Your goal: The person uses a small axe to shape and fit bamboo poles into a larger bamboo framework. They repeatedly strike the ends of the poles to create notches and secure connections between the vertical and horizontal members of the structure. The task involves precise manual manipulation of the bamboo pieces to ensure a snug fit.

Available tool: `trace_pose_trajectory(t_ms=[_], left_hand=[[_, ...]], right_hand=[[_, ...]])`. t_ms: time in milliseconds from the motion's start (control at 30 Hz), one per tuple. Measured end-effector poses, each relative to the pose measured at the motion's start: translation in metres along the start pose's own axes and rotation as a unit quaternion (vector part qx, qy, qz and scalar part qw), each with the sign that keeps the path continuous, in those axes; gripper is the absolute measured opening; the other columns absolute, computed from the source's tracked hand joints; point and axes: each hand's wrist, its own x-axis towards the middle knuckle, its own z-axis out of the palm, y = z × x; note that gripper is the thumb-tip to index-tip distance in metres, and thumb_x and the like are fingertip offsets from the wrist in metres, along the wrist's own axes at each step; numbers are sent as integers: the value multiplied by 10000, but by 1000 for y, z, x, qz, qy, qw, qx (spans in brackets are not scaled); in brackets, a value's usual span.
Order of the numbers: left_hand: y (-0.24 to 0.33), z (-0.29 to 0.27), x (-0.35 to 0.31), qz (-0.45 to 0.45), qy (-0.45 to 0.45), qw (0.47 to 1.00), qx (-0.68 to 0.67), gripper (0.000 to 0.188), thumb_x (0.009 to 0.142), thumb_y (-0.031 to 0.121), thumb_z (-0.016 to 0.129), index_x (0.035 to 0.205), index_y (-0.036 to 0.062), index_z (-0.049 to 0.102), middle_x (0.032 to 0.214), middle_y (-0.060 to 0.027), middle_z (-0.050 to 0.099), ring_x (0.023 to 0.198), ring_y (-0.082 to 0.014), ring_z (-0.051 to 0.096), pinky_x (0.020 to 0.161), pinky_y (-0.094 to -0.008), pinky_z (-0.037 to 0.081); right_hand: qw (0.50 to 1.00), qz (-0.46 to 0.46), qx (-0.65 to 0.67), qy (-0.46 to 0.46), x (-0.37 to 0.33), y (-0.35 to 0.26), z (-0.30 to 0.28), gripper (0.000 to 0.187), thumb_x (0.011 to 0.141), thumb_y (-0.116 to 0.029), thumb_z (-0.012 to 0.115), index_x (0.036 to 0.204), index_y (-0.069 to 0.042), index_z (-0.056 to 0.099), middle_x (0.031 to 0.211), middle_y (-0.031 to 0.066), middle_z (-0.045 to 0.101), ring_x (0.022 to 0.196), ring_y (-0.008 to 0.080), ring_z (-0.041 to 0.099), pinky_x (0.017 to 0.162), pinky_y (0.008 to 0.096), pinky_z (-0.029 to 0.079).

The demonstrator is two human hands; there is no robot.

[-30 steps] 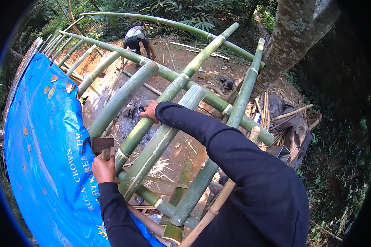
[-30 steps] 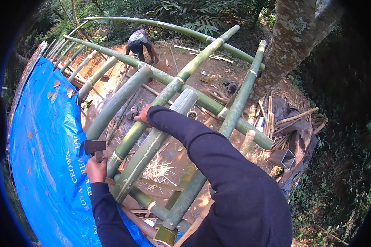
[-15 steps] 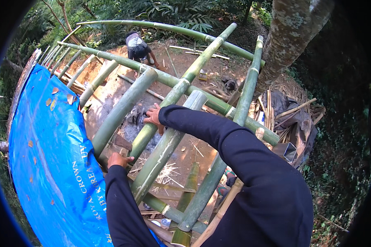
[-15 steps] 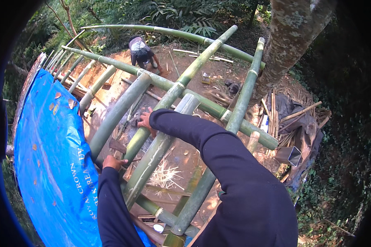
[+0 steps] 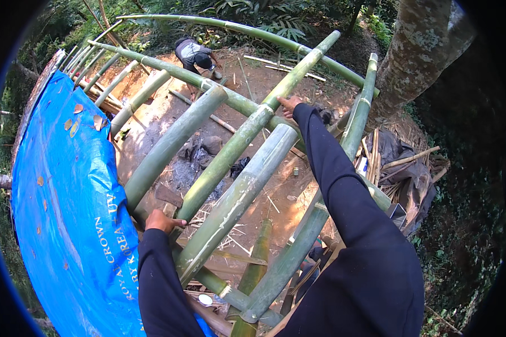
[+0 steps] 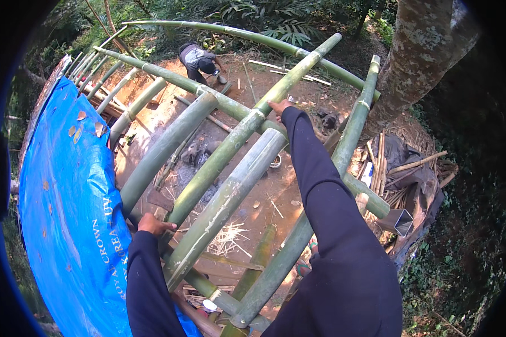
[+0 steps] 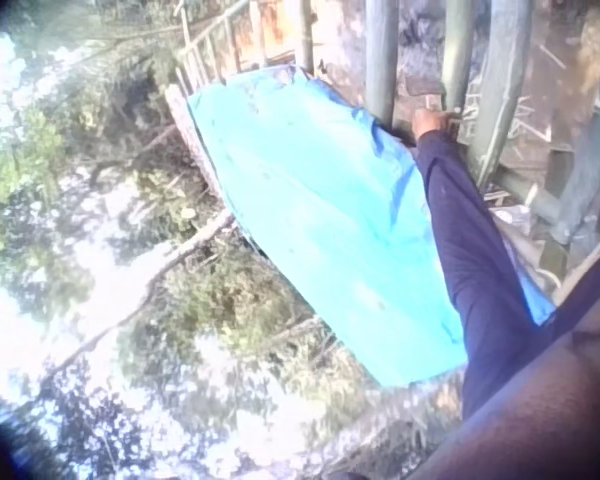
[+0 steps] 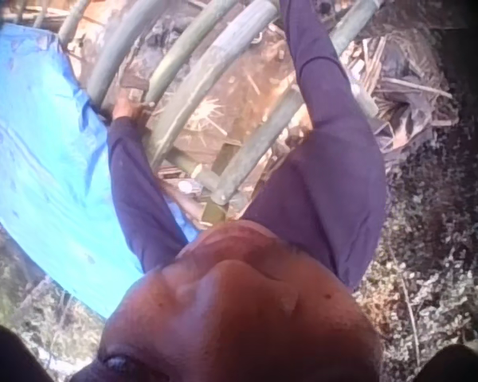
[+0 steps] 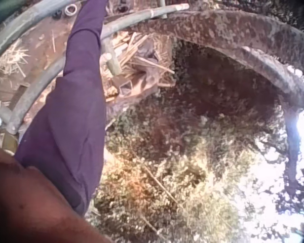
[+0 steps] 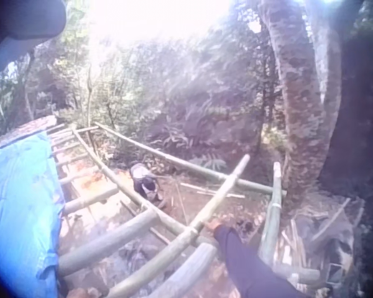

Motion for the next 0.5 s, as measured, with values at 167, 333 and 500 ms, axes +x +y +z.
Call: trace_pose_trajectory(t_ms=[167, 333, 500], left_hand=[[-8, 10, 4, 12, 14, 1000, -6, 861, 480, 531, 942, 915, -160, 671, 979, -295, 696, 925, -382, 704, 838, -432, 542], [-3, 5, -2, 5, 17, 1000, -13, 818, 474, 517, 940, 877, -144, 675, 964, -301, 692, 927, -394, 695, 857, -438, 535], [-5, 5, 0, 1, 13, 1000, -23, 815, 476, 519, 940, 846, -154, 666, 948, -306, 690, 906, -393, 698, 848, -448, 532]], right_hand=[[984, -13, 174, 39, 27, 9, 40, 643, 786, -433, 803, 1153, 63, 618, 983, 178, 686, 730, 237, 692, 590, 350, 578], [986, 36, 166, -4, 47, 16, 40, 440, 852, -350, 767, 1163, -71, 628, 1030, 63, 691, 842, 174, 678, 744, 342, 577], [981, -1, 194, -10, 34, 14, 39, 478, 830, -337, 788, 1170, -44, 624, 1045, 98, 687, 870, 214, 679, 731, 357, 580]])
